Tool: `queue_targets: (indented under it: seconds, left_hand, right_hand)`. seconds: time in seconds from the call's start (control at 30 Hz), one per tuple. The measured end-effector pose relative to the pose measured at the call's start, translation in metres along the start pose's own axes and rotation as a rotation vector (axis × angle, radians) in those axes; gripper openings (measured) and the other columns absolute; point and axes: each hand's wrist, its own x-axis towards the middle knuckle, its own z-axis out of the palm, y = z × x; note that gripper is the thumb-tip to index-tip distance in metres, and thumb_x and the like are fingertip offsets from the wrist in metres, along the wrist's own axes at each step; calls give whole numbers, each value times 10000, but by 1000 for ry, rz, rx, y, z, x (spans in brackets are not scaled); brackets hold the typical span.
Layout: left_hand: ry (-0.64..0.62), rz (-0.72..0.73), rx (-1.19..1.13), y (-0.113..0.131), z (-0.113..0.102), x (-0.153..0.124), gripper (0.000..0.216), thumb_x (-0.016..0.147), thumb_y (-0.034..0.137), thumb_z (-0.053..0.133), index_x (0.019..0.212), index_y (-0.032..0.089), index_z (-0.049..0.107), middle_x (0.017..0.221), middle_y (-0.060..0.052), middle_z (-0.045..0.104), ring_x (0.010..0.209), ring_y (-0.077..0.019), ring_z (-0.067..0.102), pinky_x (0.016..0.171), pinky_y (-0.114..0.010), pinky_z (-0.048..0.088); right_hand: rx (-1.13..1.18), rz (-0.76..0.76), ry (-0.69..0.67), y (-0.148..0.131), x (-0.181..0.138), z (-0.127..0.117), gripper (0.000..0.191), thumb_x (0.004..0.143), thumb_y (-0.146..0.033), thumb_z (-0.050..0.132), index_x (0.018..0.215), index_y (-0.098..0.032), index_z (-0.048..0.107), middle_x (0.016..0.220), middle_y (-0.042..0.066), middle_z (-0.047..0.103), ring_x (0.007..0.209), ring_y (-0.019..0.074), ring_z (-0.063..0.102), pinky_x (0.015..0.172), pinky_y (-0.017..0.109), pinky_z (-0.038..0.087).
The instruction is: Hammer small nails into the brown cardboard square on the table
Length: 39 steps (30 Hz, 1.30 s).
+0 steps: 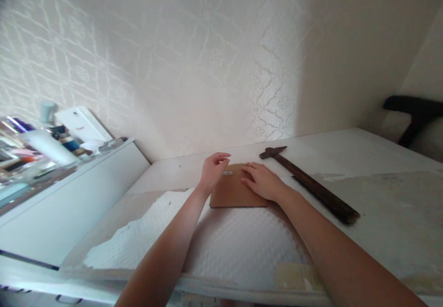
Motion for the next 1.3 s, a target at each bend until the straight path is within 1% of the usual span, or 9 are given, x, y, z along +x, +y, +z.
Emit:
queue_targets:
  seconds: [0.1,0.3,0.57,0.7,0.93,1.13,1.3]
  left_hand:
    - [-37,45,42,-5,-4,-2,207,745,152,519,848,187,695,864,-25,692,723,-122,585,720,-243,446]
    - [-106,36,49,-8,-6,-4,141,737,199,584,813,179,701,844,-32,698,799,-133,616,779,-242,454]
    - [-122,35,56,-8,-5,-6,108,722,227,614,761,182,704,791,-29,695,769,-141,610,769,-258,456]
    - [-118,44,80,-8,-5,-6,121,736,214,601,793,188,704,818,-28,694,799,-143,601,782,-258,450]
    - [-224,77,119,-12,-1,-7,172,778,178,537,829,182,701,855,-30,695,813,-139,609,808,-251,445]
    - [-257,87,151,-16,-3,-6,159,754,165,561,837,169,697,851,-36,695,803,-140,617,799,-245,453]
    - [-306,91,143,-20,-3,-5,141,744,180,577,826,181,692,848,-28,694,812,-140,623,800,-245,460]
  right_hand:
    - [0,-5,13,1,0,1,448,849,-402,411,1169,-127,562,1259,148,507,1179,264,438,1004,425,334]
    - [0,-6,25,-3,-1,-1,417,845,-379,418,1164,-154,565,1248,134,519,1164,262,453,987,436,354]
    - [7,2,2,-5,-2,-4,433,842,-382,425,1184,-147,551,1261,134,507,1182,256,436,1000,420,339]
    - [31,8,1,-4,-2,-5,412,831,-373,449,1176,-177,559,1261,122,509,1175,265,441,989,441,347]
    - [59,-4,-13,-4,-2,-5,419,824,-380,467,1177,-173,561,1258,124,509,1156,262,458,981,425,357]
    - [41,-11,-15,-5,-2,-6,435,826,-380,462,1174,-138,561,1251,141,509,1156,256,458,991,406,349]
    - [49,-13,-13,-6,-2,-8,421,827,-385,460,1178,-176,559,1255,119,512,1160,255,456,987,422,352]
